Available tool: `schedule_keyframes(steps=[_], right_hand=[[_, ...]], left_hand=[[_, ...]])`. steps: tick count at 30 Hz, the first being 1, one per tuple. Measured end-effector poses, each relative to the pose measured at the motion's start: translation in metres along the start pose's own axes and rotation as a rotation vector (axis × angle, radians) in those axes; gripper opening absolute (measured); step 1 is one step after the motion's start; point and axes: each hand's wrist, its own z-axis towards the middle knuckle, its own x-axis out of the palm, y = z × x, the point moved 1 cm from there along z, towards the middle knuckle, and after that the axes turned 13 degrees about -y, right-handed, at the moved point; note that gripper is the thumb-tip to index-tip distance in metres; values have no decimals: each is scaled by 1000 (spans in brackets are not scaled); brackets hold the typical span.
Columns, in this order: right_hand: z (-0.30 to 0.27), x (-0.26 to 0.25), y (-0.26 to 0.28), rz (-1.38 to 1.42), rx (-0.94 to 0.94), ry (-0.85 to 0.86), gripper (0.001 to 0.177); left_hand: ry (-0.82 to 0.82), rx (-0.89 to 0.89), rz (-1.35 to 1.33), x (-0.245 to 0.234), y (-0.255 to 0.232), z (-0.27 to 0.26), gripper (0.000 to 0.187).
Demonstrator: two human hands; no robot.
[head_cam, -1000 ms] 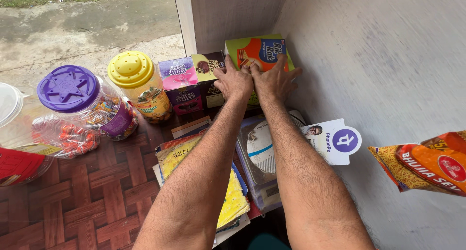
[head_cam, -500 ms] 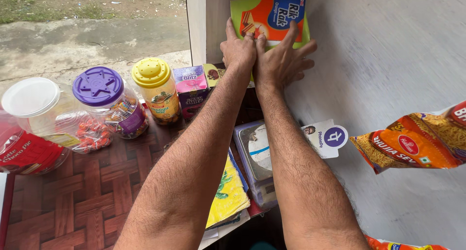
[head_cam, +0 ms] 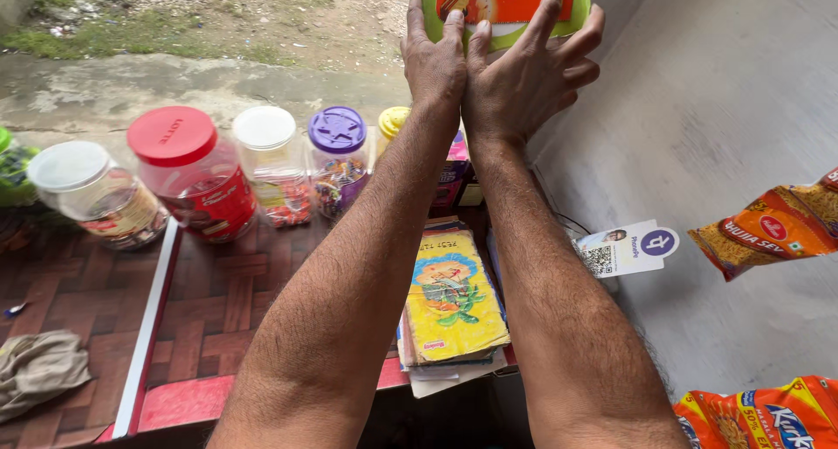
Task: The person moves various snack boxes and plastic jars from a counter to the floor, placing them in a line. They handle items one by one, including yellow and pink boxes and several jars with different colored lids, then return to the counter to retrieve more items.
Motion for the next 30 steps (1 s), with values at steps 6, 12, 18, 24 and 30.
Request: schedule_keyframes(steps=[6, 12, 18, 24, 30], right_hand=[[-22, -79, 143, 226, -26, 52, 84], [-61, -160, 301, 692, 96, 290, 76], [-122, -236, 429, 1068, 108, 565, 56], [-202, -326, 518, 1222, 59, 1072, 62], [-263, -442, 549, 1010, 87, 1868, 72]], left_hand=[[-156, -29, 80, -169, -82, 63, 70], [-459, 132, 353, -370, -141, 137, 69], [-826, 130, 751, -568, -186, 147, 69], [-1189, 283, 1052, -741, -215, 84, 64], [-1371, -4, 1133, -846, -250, -28, 62]])
